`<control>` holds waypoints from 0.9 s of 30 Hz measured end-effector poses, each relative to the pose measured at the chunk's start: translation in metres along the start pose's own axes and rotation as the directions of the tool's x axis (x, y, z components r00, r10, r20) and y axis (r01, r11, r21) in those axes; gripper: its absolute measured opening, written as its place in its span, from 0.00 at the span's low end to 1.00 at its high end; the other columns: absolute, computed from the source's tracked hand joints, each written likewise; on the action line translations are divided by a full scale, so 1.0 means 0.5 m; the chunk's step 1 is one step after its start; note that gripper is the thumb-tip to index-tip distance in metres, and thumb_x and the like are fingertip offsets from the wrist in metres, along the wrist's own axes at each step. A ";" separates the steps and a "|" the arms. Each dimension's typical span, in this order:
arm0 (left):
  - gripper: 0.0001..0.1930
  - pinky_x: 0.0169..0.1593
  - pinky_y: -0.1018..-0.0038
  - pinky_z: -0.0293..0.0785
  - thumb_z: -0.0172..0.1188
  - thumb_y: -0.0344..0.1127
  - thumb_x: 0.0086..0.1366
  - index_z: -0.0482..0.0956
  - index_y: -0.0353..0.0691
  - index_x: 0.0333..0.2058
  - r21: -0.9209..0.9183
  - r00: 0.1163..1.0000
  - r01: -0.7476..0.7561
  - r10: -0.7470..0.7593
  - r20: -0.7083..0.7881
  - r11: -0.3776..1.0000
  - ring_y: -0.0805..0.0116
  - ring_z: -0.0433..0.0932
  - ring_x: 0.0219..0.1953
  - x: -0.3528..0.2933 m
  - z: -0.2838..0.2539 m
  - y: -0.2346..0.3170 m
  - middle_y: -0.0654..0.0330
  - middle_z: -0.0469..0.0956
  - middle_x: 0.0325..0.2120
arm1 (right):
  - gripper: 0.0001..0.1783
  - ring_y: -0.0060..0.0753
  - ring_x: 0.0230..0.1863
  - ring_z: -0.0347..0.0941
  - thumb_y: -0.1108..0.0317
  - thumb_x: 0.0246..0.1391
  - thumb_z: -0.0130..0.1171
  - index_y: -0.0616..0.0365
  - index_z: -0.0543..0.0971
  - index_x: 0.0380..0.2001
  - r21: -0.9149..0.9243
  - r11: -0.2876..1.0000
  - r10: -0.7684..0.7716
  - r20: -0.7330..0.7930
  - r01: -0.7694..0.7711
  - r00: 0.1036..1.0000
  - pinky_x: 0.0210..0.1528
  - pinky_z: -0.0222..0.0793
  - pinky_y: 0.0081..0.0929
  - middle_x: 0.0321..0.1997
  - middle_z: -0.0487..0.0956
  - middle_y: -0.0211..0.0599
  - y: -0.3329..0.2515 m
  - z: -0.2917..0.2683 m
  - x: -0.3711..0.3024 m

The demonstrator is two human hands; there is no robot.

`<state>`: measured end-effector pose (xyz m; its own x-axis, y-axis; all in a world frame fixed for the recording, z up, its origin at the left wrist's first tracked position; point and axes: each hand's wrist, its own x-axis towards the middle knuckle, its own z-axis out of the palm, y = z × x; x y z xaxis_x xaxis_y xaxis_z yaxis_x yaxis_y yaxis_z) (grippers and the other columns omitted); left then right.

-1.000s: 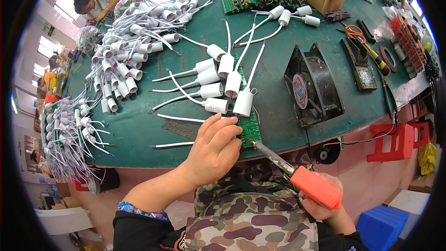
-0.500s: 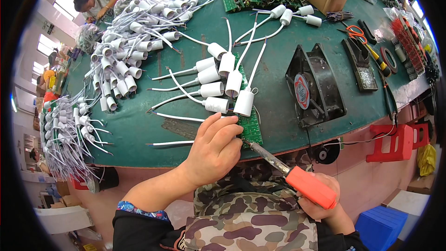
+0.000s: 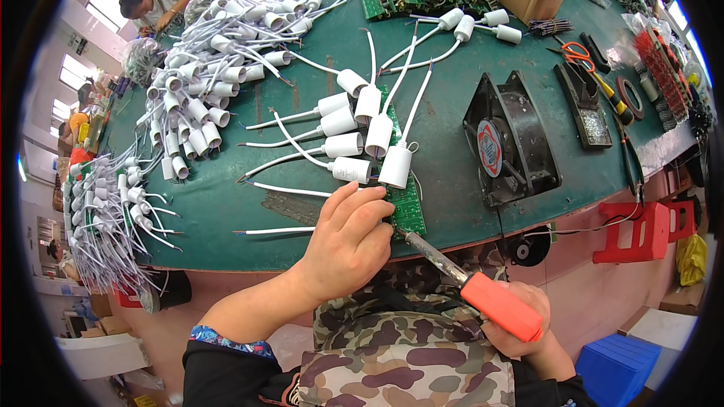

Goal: The person aligns wires from light socket components onto a circuit board strip and solders each connection into place using a soldering iron.

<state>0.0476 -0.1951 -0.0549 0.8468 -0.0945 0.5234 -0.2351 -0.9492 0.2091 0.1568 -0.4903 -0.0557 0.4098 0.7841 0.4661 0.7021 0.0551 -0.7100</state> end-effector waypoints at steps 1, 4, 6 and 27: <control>0.13 0.63 0.48 0.69 0.69 0.24 0.46 0.79 0.36 0.32 0.001 1.000 0.002 -0.002 -0.002 1.000 0.50 0.76 0.56 -0.001 0.000 0.000 0.54 0.77 0.46 | 0.37 0.36 0.19 0.73 0.73 0.36 0.73 0.66 0.75 0.55 0.014 1.000 0.003 -0.001 -0.002 1.000 0.21 0.65 0.29 0.24 0.78 0.35 0.000 0.000 0.001; 0.12 0.63 0.48 0.69 0.69 0.23 0.46 0.79 0.36 0.32 -0.005 1.000 0.007 -0.007 -0.010 1.000 0.50 0.76 0.56 -0.001 0.001 -0.001 0.54 0.77 0.45 | 0.14 0.41 0.29 0.80 0.67 0.47 0.68 0.59 0.83 0.38 0.030 0.976 0.213 0.028 -0.214 0.977 0.33 0.76 0.35 0.34 0.83 0.38 -0.007 -0.012 -0.037; 0.12 0.63 0.49 0.69 0.69 0.24 0.46 0.79 0.37 0.31 -0.020 1.000 -0.002 0.002 -0.011 1.000 0.50 0.77 0.56 0.002 -0.001 -0.002 0.54 0.77 0.45 | 0.13 0.39 0.29 0.80 0.64 0.49 0.68 0.59 0.84 0.37 0.048 0.967 0.253 -0.031 -0.252 0.967 0.33 0.76 0.34 0.31 0.82 0.36 -0.011 -0.013 -0.066; 0.12 0.63 0.48 0.69 0.69 0.24 0.47 0.79 0.38 0.33 -0.006 1.000 0.006 -0.006 -0.007 1.000 0.47 0.77 0.55 0.009 -0.003 0.010 0.53 0.77 0.46 | 0.17 0.47 0.33 0.81 0.70 0.45 0.62 0.62 0.83 0.41 -0.057 0.948 0.305 -0.113 -0.312 0.946 0.33 0.78 0.39 0.38 0.84 0.39 -0.009 -0.047 -0.111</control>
<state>0.0496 -0.1996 -0.0503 0.8446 -0.0869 0.5283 -0.2333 -0.9479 0.2170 0.1446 -0.5485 -0.0661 0.6671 0.6887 0.2841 0.5710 -0.2278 -0.7887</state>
